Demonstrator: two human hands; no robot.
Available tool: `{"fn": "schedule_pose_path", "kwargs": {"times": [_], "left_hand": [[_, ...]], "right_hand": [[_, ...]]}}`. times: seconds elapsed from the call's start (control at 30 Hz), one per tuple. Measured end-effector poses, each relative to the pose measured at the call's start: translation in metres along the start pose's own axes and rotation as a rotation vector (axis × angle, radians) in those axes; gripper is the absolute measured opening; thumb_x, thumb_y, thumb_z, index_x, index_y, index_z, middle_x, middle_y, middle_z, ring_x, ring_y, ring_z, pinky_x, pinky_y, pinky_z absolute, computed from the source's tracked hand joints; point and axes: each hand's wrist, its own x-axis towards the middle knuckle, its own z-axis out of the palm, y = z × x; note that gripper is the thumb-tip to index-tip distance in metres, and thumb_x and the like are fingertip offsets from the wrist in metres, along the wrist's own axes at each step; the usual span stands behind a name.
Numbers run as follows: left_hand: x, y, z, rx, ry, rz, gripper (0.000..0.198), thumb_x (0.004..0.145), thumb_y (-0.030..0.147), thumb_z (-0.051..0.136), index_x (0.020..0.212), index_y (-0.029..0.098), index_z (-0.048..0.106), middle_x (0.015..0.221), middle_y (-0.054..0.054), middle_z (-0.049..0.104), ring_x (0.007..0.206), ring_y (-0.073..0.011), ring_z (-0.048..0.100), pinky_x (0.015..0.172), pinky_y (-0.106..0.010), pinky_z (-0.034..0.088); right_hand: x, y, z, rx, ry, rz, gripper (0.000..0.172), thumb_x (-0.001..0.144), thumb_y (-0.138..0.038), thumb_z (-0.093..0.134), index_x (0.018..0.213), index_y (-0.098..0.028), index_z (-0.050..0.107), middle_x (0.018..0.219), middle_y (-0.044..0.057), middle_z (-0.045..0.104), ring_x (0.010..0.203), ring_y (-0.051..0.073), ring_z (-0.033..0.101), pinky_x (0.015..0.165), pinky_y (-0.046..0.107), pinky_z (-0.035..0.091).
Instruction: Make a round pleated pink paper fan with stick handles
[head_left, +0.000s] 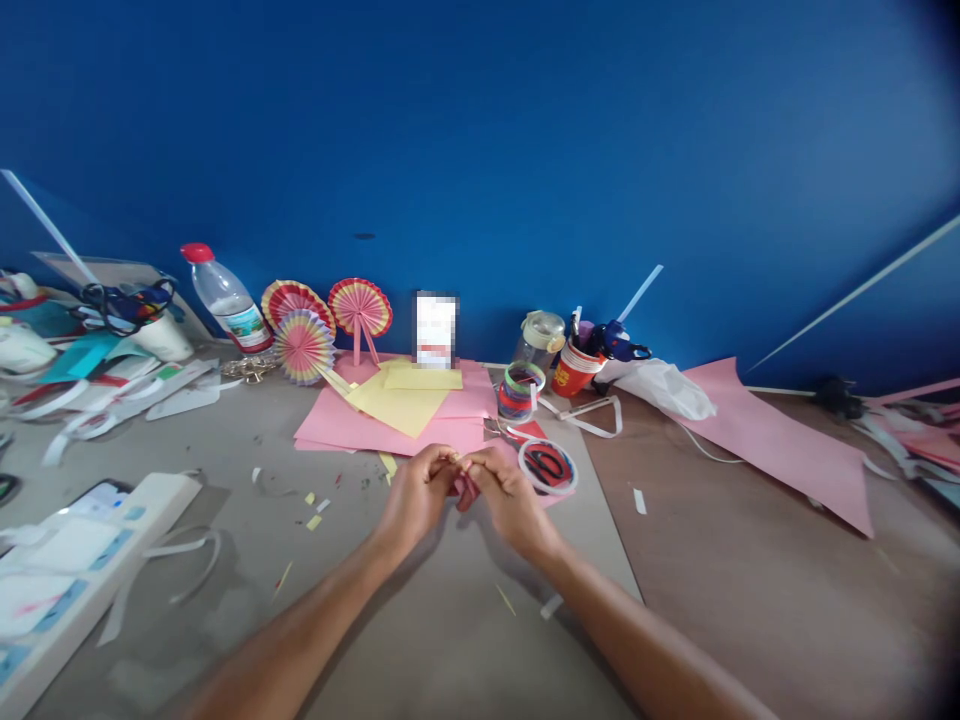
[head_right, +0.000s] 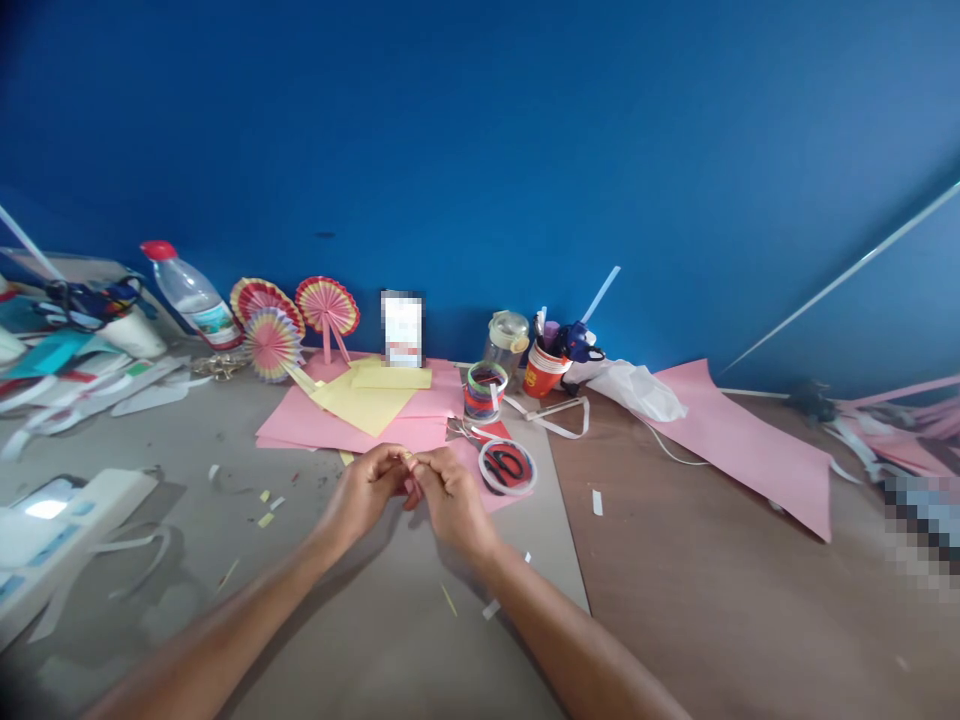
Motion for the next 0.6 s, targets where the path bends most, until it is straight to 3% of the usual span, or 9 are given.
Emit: {"fn": "schedule_pose_path", "kwargs": {"times": [0.1, 0.23, 0.33, 0.47, 0.6], "left_hand": [[0.004, 0.005, -0.002, -0.079, -0.039, -0.072, 0.026, 0.068, 0.038, 0.070, 0.078, 0.018, 0.056, 0.056, 0.002, 0.062, 0.048, -0.0134, 0.057, 0.058, -0.029, 0.049], [0.006, 0.010, -0.010, -0.189, 0.076, -0.191, 0.031, 0.064, 0.034, 0.076, 0.079, 0.016, 0.055, 0.061, 0.002, 0.063, 0.053, -0.0108, 0.060, 0.060, -0.025, 0.050], [0.006, 0.012, -0.013, -0.225, 0.080, -0.216, 0.030, 0.064, 0.027, 0.076, 0.083, 0.016, 0.055, 0.066, 0.000, 0.065, 0.058, -0.0113, 0.063, 0.059, -0.023, 0.050], [0.005, 0.011, -0.013, -0.225, 0.037, -0.210, 0.025, 0.068, 0.028, 0.073, 0.083, 0.015, 0.056, 0.070, -0.005, 0.068, 0.063, -0.0142, 0.065, 0.058, -0.024, 0.051], [0.004, 0.011, -0.009, -0.215, 0.014, -0.213, 0.024, 0.066, 0.026, 0.073, 0.079, 0.016, 0.056, 0.065, -0.002, 0.066, 0.055, -0.0115, 0.062, 0.053, -0.021, 0.047]], "right_hand": [[0.000, -0.006, -0.004, 0.089, -0.019, -0.003, 0.032, 0.091, -0.043, 0.046, 0.086, -0.018, 0.065, 0.073, 0.003, 0.058, 0.078, 0.017, 0.058, 0.079, 0.032, 0.047], [-0.001, -0.011, -0.016, 0.187, -0.199, -0.123, 0.035, 0.085, -0.049, 0.053, 0.099, -0.020, 0.067, 0.110, 0.009, 0.059, 0.112, 0.023, 0.051, 0.096, 0.036, 0.042], [-0.001, -0.015, -0.024, 0.141, -0.346, -0.206, 0.030, 0.087, -0.037, 0.055, 0.112, -0.024, 0.064, 0.129, 0.010, 0.050, 0.124, 0.024, 0.044, 0.103, 0.040, 0.037], [0.001, -0.017, -0.026, -0.152, -0.386, -0.405, 0.035, 0.086, -0.017, 0.050, 0.118, -0.028, 0.061, 0.137, 0.008, 0.043, 0.125, 0.023, 0.043, 0.100, 0.042, 0.038], [0.002, -0.015, -0.021, -0.385, -0.261, -0.597, 0.032, 0.085, -0.013, 0.051, 0.108, -0.030, 0.064, 0.118, 0.007, 0.059, 0.107, 0.021, 0.053, 0.092, 0.043, 0.042]]}}
